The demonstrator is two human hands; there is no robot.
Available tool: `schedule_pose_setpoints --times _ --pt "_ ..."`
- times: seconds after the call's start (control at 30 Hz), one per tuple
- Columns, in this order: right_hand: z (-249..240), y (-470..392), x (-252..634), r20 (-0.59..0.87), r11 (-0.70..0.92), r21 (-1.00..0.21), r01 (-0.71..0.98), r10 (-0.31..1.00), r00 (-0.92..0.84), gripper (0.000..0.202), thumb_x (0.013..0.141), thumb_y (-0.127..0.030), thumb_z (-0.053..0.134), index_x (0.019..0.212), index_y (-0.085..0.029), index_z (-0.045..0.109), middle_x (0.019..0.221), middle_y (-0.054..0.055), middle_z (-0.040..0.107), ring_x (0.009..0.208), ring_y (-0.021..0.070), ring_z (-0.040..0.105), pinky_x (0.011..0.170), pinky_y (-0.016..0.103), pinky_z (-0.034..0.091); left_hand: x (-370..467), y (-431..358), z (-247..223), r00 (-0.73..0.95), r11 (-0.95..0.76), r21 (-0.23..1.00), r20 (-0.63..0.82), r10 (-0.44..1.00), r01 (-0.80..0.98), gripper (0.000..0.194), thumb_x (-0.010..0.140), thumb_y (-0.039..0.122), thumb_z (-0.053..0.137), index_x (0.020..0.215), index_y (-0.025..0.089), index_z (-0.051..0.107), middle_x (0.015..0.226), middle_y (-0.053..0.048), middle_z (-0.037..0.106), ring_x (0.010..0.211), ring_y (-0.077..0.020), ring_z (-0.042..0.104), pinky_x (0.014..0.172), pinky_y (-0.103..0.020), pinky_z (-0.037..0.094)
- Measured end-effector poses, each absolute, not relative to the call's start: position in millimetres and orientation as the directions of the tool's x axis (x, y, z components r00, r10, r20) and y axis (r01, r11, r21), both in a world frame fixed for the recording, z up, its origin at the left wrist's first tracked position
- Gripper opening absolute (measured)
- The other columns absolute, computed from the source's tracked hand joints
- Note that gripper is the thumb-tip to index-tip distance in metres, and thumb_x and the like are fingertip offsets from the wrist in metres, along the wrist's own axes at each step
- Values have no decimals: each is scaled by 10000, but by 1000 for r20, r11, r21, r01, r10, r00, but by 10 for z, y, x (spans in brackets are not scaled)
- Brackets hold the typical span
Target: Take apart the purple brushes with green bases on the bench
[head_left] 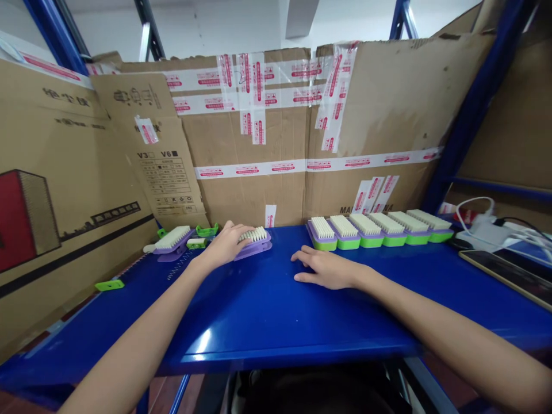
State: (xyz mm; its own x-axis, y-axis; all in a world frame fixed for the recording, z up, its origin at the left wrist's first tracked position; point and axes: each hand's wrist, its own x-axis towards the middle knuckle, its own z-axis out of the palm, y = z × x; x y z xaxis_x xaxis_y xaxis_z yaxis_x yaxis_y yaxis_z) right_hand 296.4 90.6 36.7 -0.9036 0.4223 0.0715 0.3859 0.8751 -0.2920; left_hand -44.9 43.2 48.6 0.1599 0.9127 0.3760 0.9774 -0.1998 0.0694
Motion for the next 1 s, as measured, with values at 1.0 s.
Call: schedule_pose_setpoints --times 1.0 --pt "373 943 2965 113 896 -266 356 396 -911 495 1070 -506 630 1424 -161 596 1346 156 628 957 247 726 882 401 583 -537 518 487 214 -245 21 419 883 969 317 929 552 600 844 253 542 989 -57 662 921 -284 583 929 -434 471"
